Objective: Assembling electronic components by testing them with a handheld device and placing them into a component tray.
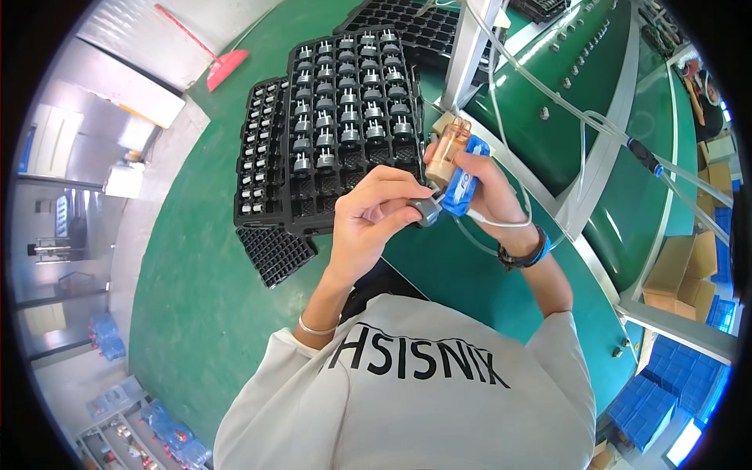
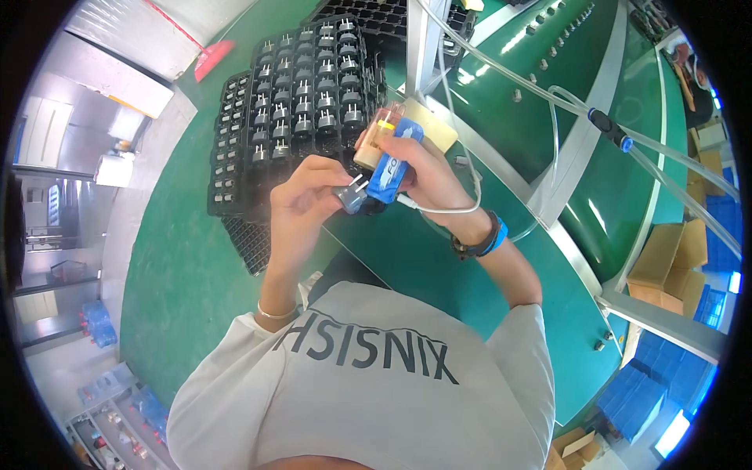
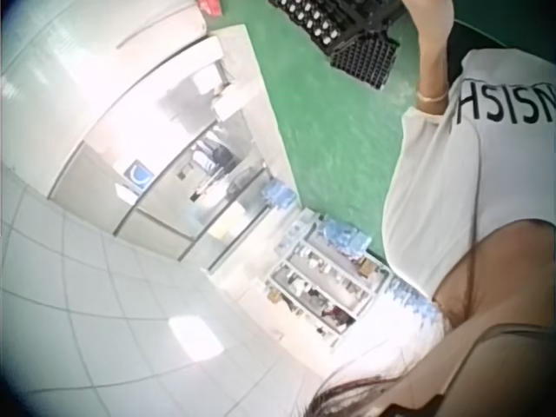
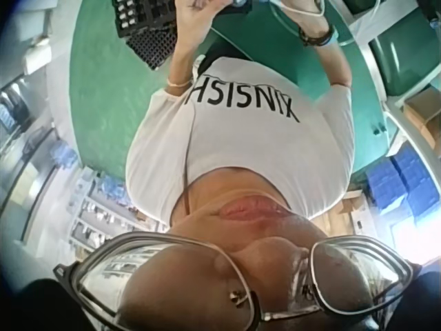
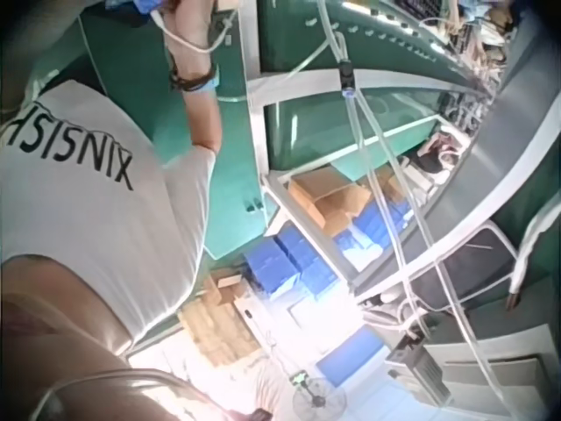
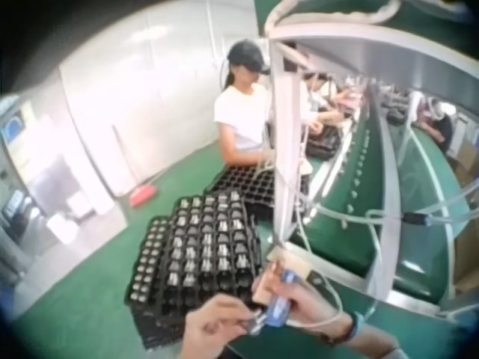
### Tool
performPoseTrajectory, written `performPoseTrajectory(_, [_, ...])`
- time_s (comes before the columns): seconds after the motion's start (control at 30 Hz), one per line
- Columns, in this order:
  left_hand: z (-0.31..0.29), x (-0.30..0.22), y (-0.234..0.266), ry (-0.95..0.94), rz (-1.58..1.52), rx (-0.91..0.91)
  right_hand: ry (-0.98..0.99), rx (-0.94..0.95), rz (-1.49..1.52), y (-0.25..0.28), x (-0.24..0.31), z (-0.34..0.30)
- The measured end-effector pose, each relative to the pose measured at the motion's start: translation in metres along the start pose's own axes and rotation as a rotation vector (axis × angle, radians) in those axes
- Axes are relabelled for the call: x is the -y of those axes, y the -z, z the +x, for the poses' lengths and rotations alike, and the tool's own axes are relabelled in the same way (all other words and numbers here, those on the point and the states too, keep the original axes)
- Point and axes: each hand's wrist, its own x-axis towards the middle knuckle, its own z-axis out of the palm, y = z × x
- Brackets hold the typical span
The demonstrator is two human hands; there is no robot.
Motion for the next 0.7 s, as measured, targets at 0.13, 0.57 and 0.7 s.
performPoseTrajectory(0.13, [0.0,0.0,0.0,0.012,0.005,-0.014,0.004,0.022,0.022,-0.004,0.002,-0.008])
performPoseTrajectory(0.57, [-0.009,0.006,-0.015,0.033,0.095,-0.182,0.042,0.004,-0.167,-0.003,0.0,-0.018])
performPoseTrajectory(0.7, [0.008,-0.003,0.022,-0.12,0.934,-0.244,0.22,-0.273,-0.333,0.061,-0.009,0.008])
